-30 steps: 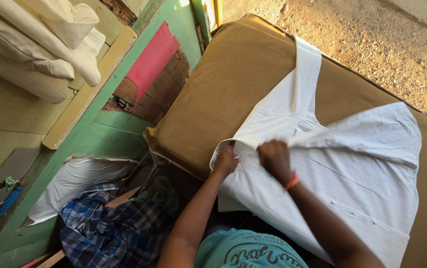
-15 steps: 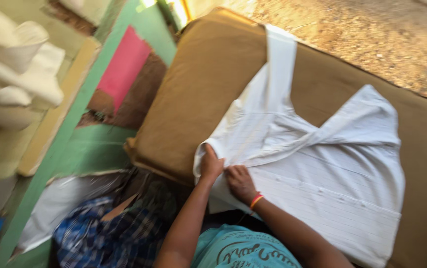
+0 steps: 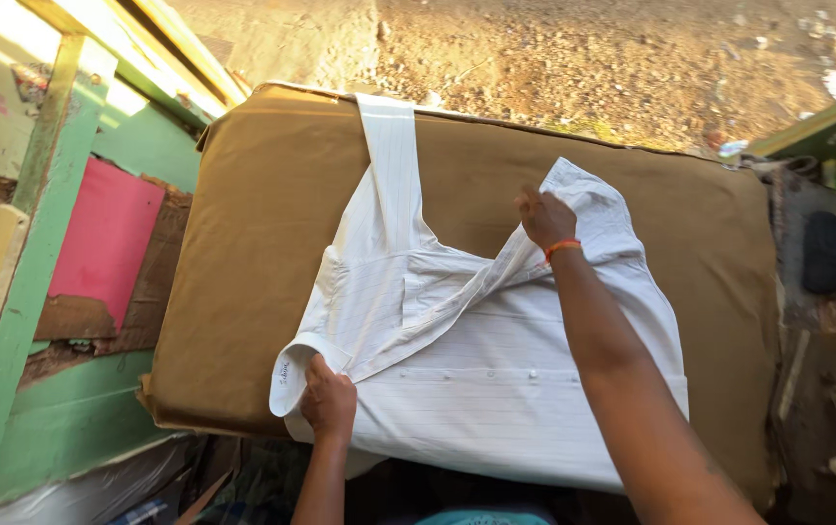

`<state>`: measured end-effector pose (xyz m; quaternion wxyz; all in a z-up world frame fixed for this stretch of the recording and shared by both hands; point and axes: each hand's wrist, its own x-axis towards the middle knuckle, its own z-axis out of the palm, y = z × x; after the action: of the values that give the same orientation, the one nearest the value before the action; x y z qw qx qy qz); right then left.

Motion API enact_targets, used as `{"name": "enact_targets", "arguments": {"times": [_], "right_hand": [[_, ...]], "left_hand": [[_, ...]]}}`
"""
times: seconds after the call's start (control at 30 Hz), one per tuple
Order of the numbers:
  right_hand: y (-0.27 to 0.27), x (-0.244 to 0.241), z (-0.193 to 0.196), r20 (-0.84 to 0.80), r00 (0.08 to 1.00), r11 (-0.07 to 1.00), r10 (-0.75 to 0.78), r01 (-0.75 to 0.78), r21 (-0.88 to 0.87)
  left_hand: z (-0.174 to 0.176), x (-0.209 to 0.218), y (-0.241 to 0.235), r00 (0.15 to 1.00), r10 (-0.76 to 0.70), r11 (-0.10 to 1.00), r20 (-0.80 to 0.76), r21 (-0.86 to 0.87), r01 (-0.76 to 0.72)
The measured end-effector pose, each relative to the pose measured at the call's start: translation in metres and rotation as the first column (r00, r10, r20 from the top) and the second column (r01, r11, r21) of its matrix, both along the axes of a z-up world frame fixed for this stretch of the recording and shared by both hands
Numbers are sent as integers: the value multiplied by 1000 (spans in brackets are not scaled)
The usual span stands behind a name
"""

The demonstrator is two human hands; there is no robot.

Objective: The person irons a white shirt on a brown ironing board using a charcoal iron. They repeatedly smooth the fabric, lift and reposition the shirt, and iron different sections including the sleeves and body.

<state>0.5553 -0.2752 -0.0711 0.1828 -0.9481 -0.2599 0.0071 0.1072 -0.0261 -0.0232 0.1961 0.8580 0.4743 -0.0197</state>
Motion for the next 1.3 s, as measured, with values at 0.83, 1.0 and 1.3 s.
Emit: {"name": "enact_targets", "arguments": {"times": [0.83,1.0,1.3], "right_hand": [[-335,-269,5,-27,714,714,-699,696,-78],[-337,-254,19,-116,662,672,-740,719,-178],[-349,-129,10,-401,721,668,-565,685,291]], "left_hand": [[-13,-43,12,975,-205,979,87,39,202],[-20,-50,8,927,-363,899,-97,225,376],[53,31,-4,859,-495,860,131,215,463]]}}
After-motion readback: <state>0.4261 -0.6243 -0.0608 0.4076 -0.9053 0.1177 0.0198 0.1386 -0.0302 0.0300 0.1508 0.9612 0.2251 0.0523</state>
